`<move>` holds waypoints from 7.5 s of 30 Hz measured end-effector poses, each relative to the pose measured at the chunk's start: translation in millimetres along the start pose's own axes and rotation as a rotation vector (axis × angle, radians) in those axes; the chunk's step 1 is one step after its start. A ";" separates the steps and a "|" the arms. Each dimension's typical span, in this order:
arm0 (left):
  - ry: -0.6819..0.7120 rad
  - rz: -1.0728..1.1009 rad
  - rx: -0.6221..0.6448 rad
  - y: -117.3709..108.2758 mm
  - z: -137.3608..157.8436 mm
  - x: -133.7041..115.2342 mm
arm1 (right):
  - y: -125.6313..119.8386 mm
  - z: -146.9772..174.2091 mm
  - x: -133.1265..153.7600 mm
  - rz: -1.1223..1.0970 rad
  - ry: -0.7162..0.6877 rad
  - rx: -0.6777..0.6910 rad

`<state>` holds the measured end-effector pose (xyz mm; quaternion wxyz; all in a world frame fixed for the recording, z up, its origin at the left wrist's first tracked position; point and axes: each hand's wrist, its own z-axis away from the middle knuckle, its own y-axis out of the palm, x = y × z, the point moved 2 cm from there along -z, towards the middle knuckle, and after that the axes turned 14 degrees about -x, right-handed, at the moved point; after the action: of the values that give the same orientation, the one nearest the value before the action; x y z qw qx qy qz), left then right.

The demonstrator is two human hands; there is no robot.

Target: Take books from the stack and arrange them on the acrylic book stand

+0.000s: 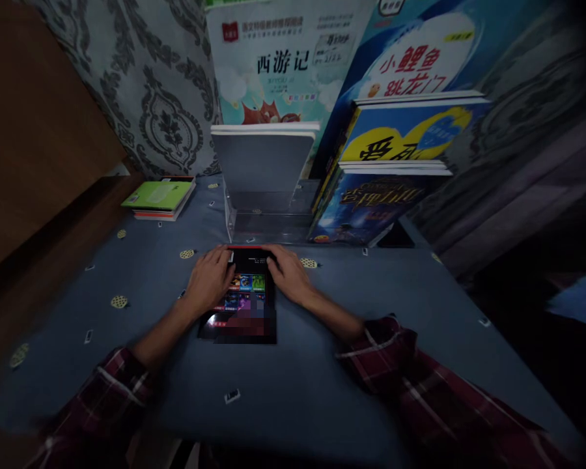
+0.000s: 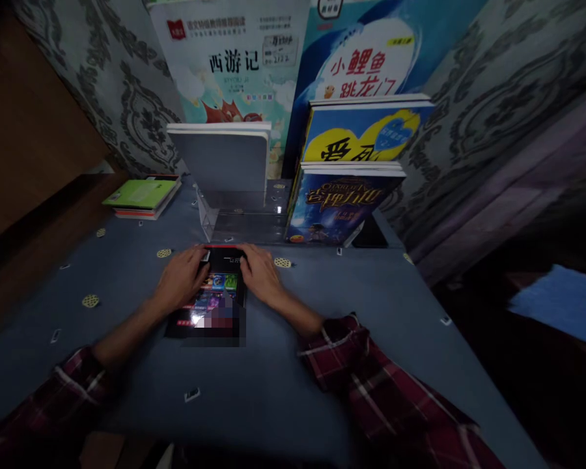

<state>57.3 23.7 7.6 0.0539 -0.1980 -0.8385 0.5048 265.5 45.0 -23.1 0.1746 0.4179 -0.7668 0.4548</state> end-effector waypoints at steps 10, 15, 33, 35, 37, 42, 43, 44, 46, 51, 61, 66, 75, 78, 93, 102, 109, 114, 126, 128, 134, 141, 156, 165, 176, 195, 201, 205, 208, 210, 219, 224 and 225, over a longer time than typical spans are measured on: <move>0.129 0.048 0.010 5.8 -2.1 2.0 | 0.2 -6.3 -16.1 -0.220 0.134 -0.080; 0.201 0.223 0.032 14.4 -6.9 -1.7 | 1.7 -6.1 -16.6 -0.218 0.128 -0.089; 0.462 0.433 0.153 -1.3 3.1 -31.6 | 2.0 -6.2 -12.0 -0.135 0.072 -0.076; 0.494 0.451 0.150 -4.0 4.9 -33.6 | 2.1 -6.2 -11.3 -0.130 0.069 -0.074; 0.509 0.445 0.150 -6.2 5.2 -34.8 | 2.2 -6.1 -10.6 -0.124 0.069 -0.074; 0.522 0.444 0.195 -12.9 9.9 -36.2 | 2.2 -5.9 -8.9 -0.109 0.079 -0.069; 0.528 0.454 0.213 -14.9 13.0 -36.8 | 1.9 -5.9 -8.5 -0.108 0.080 -0.067; 0.535 0.465 0.231 -17.0 16.7 -37.5 | 1.7 -5.9 -8.0 -0.107 0.081 -0.064; 0.545 0.481 0.255 -20.9 24.0 -39.1 | 1.0 -5.9 -6.9 -0.105 0.081 -0.057; 0.538 0.478 0.277 -27.3 32.6 -42.6 | 0.4 -5.9 -5.6 -0.104 0.082 -0.047; 0.584 0.525 0.281 -35.0 54.0 -47.4 | -0.6 -5.3 -3.7 -0.121 0.089 -0.046; 0.598 0.516 0.238 -32.5 55.8 -45.9 | -1.1 -5.0 -3.7 -0.118 0.072 -0.061; 0.547 0.579 0.258 -35.5 54.9 -48.3 | -0.3 -4.1 -6.5 -0.142 0.070 -0.058; 0.417 0.652 0.214 -33.7 44.0 -33.0 | -0.2 -3.8 -7.1 -0.138 0.059 -0.055; 0.040 0.399 -0.068 10.4 1.3 59.2 | 4.7 1.2 -5.6 0.020 -0.064 -0.023; 0.057 0.404 -0.055 10.8 2.4 59.1 | 3.8 0.1 22.7 0.049 -0.238 0.075; 0.055 0.390 -0.067 12.2 1.9 59.9 | 31.3 -1.9 72.3 -0.054 -0.510 0.415; 0.067 0.399 -0.057 12.2 1.5 60.5 | 34.4 18.6 87.6 -0.106 -0.536 0.425; 0.087 0.407 -0.068 13.3 2.3 61.1 | 23.2 48.8 101.2 -0.020 -0.685 0.538; 0.084 0.398 -0.064 13.6 2.4 61.0 | 23.3 48.3 101.1 -0.032 -0.671 0.535; 0.093 0.391 -0.074 13.2 2.9 60.2 | 24.8 44.1 95.9 -0.174 -0.528 0.474; 0.101 0.330 -0.094 13.2 6.3 57.5 | 33.8 5.9 80.8 0.114 -0.264 0.277; 0.090 0.309 -0.096 16.3 7.4 60.4 | 20.0 -14.7 66.4 0.564 -0.138 0.220; 0.086 0.332 -0.132 17.4 8.5 59.9 | -0.1 -9.1 45.3 0.600 -0.077 0.174; 0.081 0.330 -0.098 15.3 8.2 58.9 | -3.2 -4.6 32.4 0.541 -0.054 0.097; 0.113 0.294 -0.120 14.2 6.7 55.1 | -7.0 -6.0 33.4 0.538 0.012 0.120; 0.109 0.258 -0.112 14.9 6.8 54.3 | -7.6 -7.5 35.7 0.539 0.022 0.138; 0.107 0.218 -0.104 15.5 6.4 53.5 | -7.5 -7.4 35.3 0.546 0.008 0.126; 0.119 0.220 -0.119 17.2 6.3 54.5 | -8.0 -7.7 33.3 0.536 -0.012 0.109; 0.125 0.228 -0.134 18.1 6.9 55.5 | -8.9 -8.3 30.3 0.525 -0.013 0.110; 0.118 0.154 -0.034 5.4 -7.9 45.7 | -11.2 -10.6 11.6 0.373 -0.028 0.111; 0.068 -0.029 -0.013 5.0 -21.6 20.6 | -11.9 -10.2 7.3 0.309 0.006 0.106; 0.068 -0.052 -0.036 6.3 -21.8 16.5 | -12.1 -10.0 7.0 0.302 0.009 0.102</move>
<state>50.3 50.6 10.9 0.0917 -0.1942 -0.8500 0.4810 269.9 47.3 -6.6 0.0862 0.3043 -0.7959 0.5163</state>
